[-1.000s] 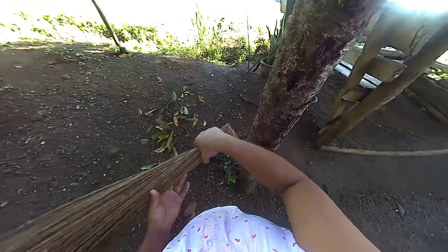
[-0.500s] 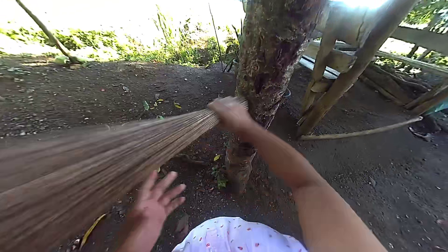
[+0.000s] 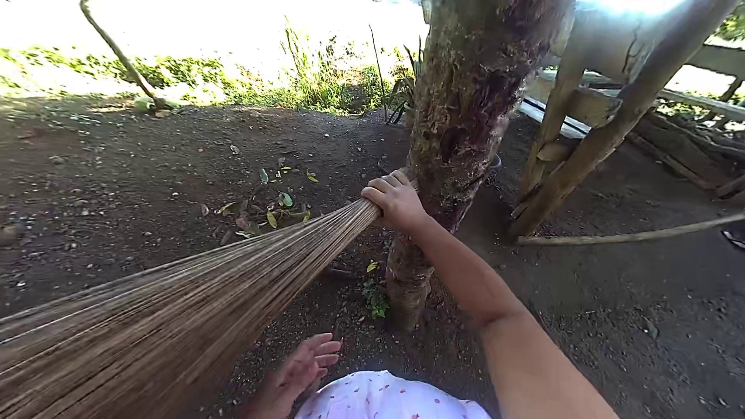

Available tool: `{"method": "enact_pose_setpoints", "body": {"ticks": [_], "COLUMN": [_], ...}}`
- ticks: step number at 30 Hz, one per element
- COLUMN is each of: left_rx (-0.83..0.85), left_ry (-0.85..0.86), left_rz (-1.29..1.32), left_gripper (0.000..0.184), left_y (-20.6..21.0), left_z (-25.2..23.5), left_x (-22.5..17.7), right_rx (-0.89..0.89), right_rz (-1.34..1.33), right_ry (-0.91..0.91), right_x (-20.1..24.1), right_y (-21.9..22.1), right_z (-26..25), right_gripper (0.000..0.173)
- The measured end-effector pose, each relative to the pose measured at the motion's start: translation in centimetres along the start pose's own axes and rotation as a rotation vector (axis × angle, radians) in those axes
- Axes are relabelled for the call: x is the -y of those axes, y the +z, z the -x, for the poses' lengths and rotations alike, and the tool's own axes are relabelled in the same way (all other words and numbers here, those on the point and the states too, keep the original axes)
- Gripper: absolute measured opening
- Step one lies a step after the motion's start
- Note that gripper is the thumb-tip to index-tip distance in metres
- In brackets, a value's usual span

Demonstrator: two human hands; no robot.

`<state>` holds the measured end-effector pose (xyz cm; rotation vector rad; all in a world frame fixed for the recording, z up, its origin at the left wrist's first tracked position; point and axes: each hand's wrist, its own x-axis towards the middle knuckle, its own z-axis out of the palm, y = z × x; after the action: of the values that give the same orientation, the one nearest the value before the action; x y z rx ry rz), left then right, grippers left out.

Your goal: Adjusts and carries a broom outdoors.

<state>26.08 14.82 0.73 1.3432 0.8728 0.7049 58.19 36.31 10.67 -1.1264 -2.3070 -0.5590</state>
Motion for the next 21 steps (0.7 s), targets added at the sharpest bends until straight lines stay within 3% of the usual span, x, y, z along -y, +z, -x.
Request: {"method": "enact_pose_setpoints", "body": {"ticks": [2, 6, 9, 11, 13, 15, 17, 19, 21], "left_rx": [-0.043, -0.286, -0.468, -0.58, -0.619, -0.692, -0.755, -0.77, -0.611], "left_ry": [-0.046, -0.066, 0.192, 0.38, 0.459, 0.458, 0.419, 0.393, 0.459], "left_rz": [0.02, 0.193, 0.406, 0.656, 0.874, 0.932, 0.928, 0.876, 0.715], "left_gripper": [0.075, 0.102, 0.128, 0.116, 0.088, 0.065, 0.065, 0.067, 0.056], "left_y": [-0.4, -1.0, -1.8, -2.2, -1.8, -1.0, -0.5, 0.0, 0.6], "left_z": [1.6, 1.5, -0.5, -1.3, -0.8, 0.4, 1.7, 2.8, 3.5], "left_x": [1.0, 4.2, 3.8, 1.7, -0.2, -2.2, -4.4, -6.5, -7.1], "right_rx": [0.061, 0.393, 0.622, 0.652, 0.509, 0.215, 0.015, -0.118, -0.042], "right_rz": [0.013, -0.054, -0.174, -0.257, -0.25, -0.119, 0.004, 0.02, -0.057], "right_ry": [0.067, 0.137, 0.042, -0.071, -0.172, -0.306, -0.387, -0.4, -0.341], "right_x": [0.7, 8.8, 14.1, 15.9, 17.5, 18.8, 19.7, 20.1, 19.0], "right_y": [1.2, 0.1, -1.6, -1.9, -1.8, -2.3, -3.8, -5.3, -7.1], "right_z": [-0.5, -3.4, -5.4, -5.5, -4.6, -4.1, -4.7, -5.1, -4.8], "right_gripper": [0.053, 0.053, 0.047, 0.047, 0.047, 0.051, 0.056, 0.046, 0.033]}}
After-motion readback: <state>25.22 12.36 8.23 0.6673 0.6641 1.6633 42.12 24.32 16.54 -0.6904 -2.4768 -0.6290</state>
